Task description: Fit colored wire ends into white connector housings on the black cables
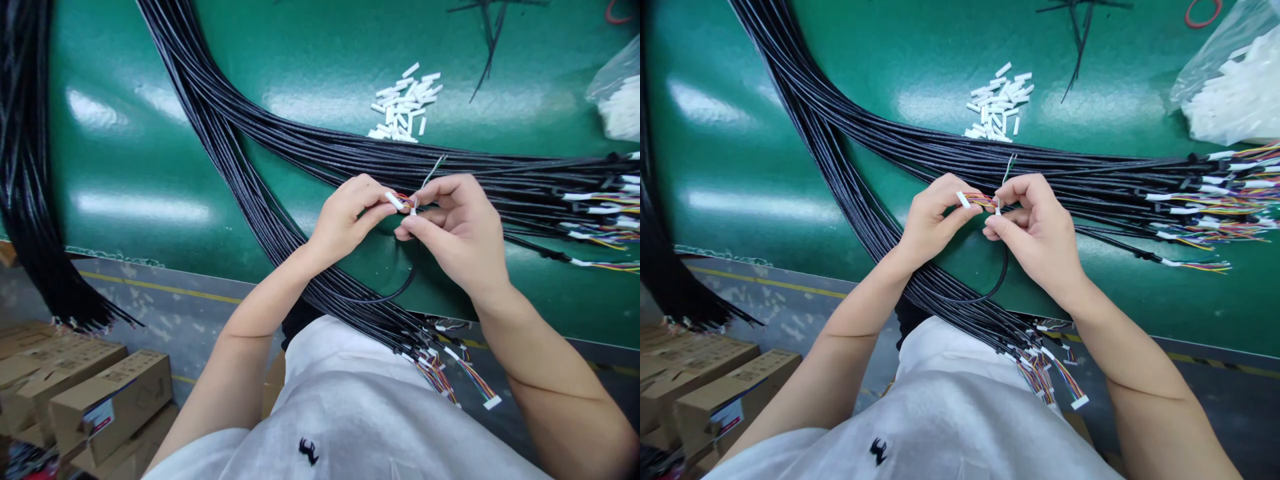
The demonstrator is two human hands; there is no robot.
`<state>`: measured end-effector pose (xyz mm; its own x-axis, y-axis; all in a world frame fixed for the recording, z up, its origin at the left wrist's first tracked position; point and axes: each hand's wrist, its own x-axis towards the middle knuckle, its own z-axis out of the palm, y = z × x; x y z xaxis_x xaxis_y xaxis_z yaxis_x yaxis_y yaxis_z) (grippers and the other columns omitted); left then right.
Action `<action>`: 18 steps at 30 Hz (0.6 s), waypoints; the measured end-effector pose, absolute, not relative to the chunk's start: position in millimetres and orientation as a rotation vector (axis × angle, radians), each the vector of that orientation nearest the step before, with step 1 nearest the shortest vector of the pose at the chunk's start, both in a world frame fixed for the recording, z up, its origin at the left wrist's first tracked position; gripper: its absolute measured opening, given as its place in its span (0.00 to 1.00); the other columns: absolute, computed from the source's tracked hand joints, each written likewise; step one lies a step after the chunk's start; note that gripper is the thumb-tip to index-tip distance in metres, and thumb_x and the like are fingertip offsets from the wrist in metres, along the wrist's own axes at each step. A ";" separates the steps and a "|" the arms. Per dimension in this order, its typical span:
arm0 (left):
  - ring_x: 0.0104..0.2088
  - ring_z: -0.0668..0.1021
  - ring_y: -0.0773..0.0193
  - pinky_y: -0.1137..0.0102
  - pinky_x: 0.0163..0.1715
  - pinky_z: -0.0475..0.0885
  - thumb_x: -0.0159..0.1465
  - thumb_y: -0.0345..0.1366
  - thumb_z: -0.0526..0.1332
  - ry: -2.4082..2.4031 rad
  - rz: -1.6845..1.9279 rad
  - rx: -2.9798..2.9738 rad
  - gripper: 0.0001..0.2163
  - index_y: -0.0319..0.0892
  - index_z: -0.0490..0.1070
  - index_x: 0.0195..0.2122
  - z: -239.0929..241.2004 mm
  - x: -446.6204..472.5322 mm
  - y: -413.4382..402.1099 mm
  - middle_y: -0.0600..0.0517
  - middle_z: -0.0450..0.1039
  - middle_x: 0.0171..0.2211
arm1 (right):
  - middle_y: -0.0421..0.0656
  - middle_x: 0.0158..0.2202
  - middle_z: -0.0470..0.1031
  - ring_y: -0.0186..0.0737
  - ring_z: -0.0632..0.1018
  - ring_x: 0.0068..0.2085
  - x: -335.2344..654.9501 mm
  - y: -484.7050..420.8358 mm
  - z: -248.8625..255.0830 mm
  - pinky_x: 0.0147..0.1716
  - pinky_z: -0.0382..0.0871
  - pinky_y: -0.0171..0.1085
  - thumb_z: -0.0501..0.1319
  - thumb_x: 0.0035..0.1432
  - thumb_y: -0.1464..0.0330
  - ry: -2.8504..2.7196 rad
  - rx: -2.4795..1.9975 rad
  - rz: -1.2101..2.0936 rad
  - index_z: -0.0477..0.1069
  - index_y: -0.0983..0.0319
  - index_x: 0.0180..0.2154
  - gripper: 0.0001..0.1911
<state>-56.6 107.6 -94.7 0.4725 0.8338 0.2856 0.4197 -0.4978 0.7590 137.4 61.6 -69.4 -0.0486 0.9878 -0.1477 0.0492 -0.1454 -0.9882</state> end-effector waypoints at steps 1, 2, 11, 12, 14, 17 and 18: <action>0.42 0.79 0.62 0.63 0.47 0.74 0.74 0.48 0.56 1.042 0.875 2.149 0.15 0.46 0.79 0.45 -96.5 -56.5 107.4 0.50 0.80 0.40 | 0.37 0.42 0.78 0.35 0.84 0.33 137.4 61.1 -69.9 0.35 0.82 0.35 0.71 0.57 0.69 -1.221 -1.325 1.329 0.69 0.55 0.43 0.15; 0.43 0.79 0.62 0.62 0.48 0.73 0.75 0.47 0.55 1.060 0.870 2.184 0.15 0.45 0.78 0.45 -98.3 -56.4 107.2 0.50 0.79 0.40 | 0.37 0.43 0.78 0.36 0.85 0.34 137.5 60.7 -70.2 0.35 0.82 0.36 0.71 0.58 0.69 -1.240 -1.326 1.321 0.69 0.55 0.43 0.15; 0.39 0.76 0.61 0.60 0.46 0.72 0.73 0.50 0.56 1.090 0.948 2.276 0.16 0.45 0.75 0.38 -96.1 -55.7 105.4 0.51 0.74 0.35 | 0.39 0.48 0.74 0.29 0.77 0.26 139.4 64.2 -70.0 0.24 0.76 0.34 0.67 0.64 0.65 -1.299 -1.334 1.270 0.74 0.52 0.48 0.11; 0.39 0.76 0.61 0.61 0.46 0.72 0.73 0.50 0.56 1.103 0.950 2.267 0.16 0.45 0.75 0.38 -95.0 -55.3 105.2 0.51 0.74 0.35 | 0.39 0.49 0.73 0.30 0.77 0.27 139.8 64.4 -69.7 0.24 0.76 0.35 0.67 0.63 0.65 -1.269 -1.331 1.261 0.73 0.51 0.48 0.12; 0.39 0.75 0.61 0.60 0.47 0.72 0.73 0.52 0.55 1.148 0.939 2.241 0.18 0.44 0.75 0.37 -93.8 -54.6 105.0 0.51 0.73 0.34 | 0.39 0.51 0.71 0.31 0.78 0.31 140.2 63.9 -69.1 0.29 0.79 0.36 0.68 0.62 0.65 -1.249 -1.296 1.203 0.72 0.52 0.44 0.09; 0.39 0.75 0.61 0.59 0.48 0.71 0.73 0.55 0.54 1.195 0.949 2.243 0.20 0.44 0.74 0.37 -95.1 -53.9 104.4 0.51 0.73 0.33 | 0.42 0.51 0.70 0.31 0.77 0.33 139.9 62.4 -69.4 0.31 0.78 0.38 0.65 0.66 0.69 -1.373 -1.246 1.062 0.76 0.54 0.36 0.04; 0.39 0.75 0.61 0.58 0.48 0.71 0.72 0.55 0.54 1.200 0.964 2.264 0.20 0.44 0.74 0.37 -96.3 -53.8 103.8 0.51 0.72 0.33 | 0.43 0.50 0.70 0.31 0.76 0.32 139.5 62.1 -69.9 0.30 0.76 0.38 0.64 0.66 0.69 -1.435 -1.251 1.010 0.78 0.54 0.36 0.06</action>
